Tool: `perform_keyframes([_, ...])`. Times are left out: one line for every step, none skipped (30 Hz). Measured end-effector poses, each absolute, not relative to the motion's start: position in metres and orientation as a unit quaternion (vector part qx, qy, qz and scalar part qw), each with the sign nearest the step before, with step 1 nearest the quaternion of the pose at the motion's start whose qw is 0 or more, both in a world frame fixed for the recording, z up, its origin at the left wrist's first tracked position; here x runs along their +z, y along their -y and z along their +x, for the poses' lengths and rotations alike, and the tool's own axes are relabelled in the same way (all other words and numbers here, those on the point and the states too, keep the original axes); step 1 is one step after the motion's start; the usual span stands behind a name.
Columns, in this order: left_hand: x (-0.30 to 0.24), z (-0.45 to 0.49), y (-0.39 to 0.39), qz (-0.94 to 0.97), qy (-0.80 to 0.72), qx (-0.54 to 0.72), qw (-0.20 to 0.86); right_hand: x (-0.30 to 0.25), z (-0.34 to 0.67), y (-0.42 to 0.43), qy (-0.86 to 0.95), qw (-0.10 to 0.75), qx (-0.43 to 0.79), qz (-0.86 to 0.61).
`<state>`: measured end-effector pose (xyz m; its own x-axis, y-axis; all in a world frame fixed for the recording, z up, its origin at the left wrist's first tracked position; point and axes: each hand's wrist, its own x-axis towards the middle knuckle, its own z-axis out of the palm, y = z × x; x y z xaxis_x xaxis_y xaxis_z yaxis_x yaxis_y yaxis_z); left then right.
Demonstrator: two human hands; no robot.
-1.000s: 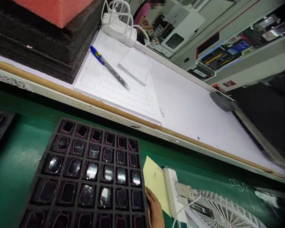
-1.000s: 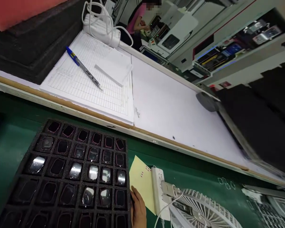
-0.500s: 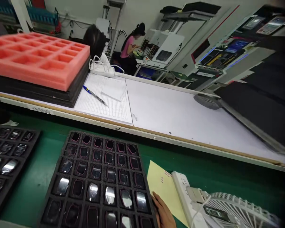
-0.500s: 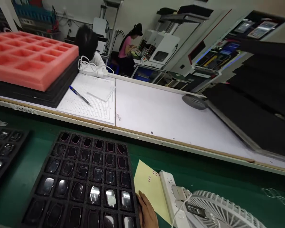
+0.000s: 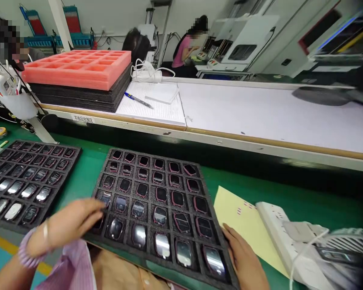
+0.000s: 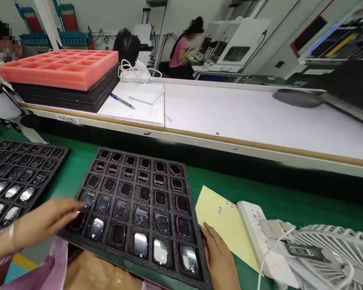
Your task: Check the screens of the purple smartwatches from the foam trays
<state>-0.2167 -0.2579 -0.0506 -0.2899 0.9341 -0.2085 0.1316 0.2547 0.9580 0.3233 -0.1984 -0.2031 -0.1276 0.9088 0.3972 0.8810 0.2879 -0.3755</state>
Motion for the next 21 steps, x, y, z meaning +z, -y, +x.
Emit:
perform_keyframes([-0.041,-0.213,0.217,0.526,-0.627,0.410,0.402,-0.205,0.325,0.197,0.754,0.286,0.021,-0.591])
perform_keyframes([-0.034,-0.209,0.176,0.606,-0.608,0.380,0.344,-0.206,0.326,0.195,0.758,0.288,0.015,-0.585])
perform_keyframes([-0.030,-0.204,0.139,0.648,-0.613,0.352,0.283,-0.207,0.327,0.193,0.759,0.292,0.007,-0.581])
perform_keyframes([-0.028,-0.199,0.105,0.660,-0.643,0.317,0.224,-0.208,0.328,0.191,0.757,0.297,-0.001,-0.582])
perform_keyframes([-0.029,-0.194,0.078,0.651,-0.663,0.313,0.197,-0.208,0.328,0.189,0.754,0.301,-0.008,-0.584])
perform_keyframes([-0.033,-0.190,0.056,0.641,-0.678,0.313,0.177,-0.207,0.328,0.187,0.751,0.307,-0.015,-0.585])
perform_keyframes([-0.039,-0.186,0.040,0.634,-0.692,0.306,0.157,-0.205,0.327,0.186,0.752,0.310,-0.020,-0.582])
perform_keyframes([-0.045,-0.183,0.029,0.631,-0.705,0.291,0.141,-0.203,0.326,0.185,0.758,0.311,-0.026,-0.573])
perform_keyframes([-0.051,-0.180,0.023,0.630,-0.715,0.275,0.127,-0.201,0.324,0.185,0.768,0.310,-0.037,-0.559])
perform_keyframes([-0.057,-0.179,0.020,0.634,-0.720,0.259,0.114,-0.198,0.322,0.186,0.779,0.306,-0.053,-0.545])
perform_keyframes([-0.062,-0.178,0.019,0.641,-0.720,0.244,0.101,-0.196,0.320,0.188,0.788,0.300,-0.073,-0.533])
perform_keyframes([-0.065,-0.178,0.021,0.651,-0.718,0.231,0.088,-0.193,0.319,0.191,0.794,0.291,-0.090,-0.526])
perform_keyframes([-0.068,-0.178,0.025,0.661,-0.713,0.219,0.075,-0.191,0.318,0.196,0.798,0.284,-0.104,-0.521])
perform_keyframes([-0.070,-0.179,0.030,0.671,-0.708,0.208,0.063,-0.188,0.318,0.201,0.802,0.280,-0.112,-0.516])
perform_keyframes([-0.072,-0.180,0.037,0.680,-0.704,0.198,0.053,-0.184,0.319,0.207,0.809,0.276,-0.114,-0.506])
perform_keyframes([-0.074,-0.181,0.044,0.686,-0.701,0.189,0.044,-0.178,0.321,0.213,0.820,0.269,-0.111,-0.492])
perform_keyframes([-0.076,-0.181,0.052,0.690,-0.700,0.179,0.038,-0.171,0.325,0.218,0.834,0.262,-0.107,-0.474])
perform_keyframes([-0.078,-0.181,0.060,0.692,-0.701,0.170,0.034,-0.161,0.330,0.221,0.850,0.249,-0.102,-0.453])
perform_keyframes([-0.080,-0.182,0.068,0.693,-0.702,0.161,0.032,-0.149,0.333,0.221,0.868,0.227,-0.090,-0.432])
perform_keyframes([-0.081,-0.182,0.075,0.692,-0.704,0.154,0.032,-0.135,0.334,0.218,0.883,0.217,-0.089,-0.406])
perform_keyframes([-0.082,-0.182,0.079,0.691,-0.707,0.147,0.032,-0.120,0.332,0.212,0.897,0.206,-0.087,-0.381])
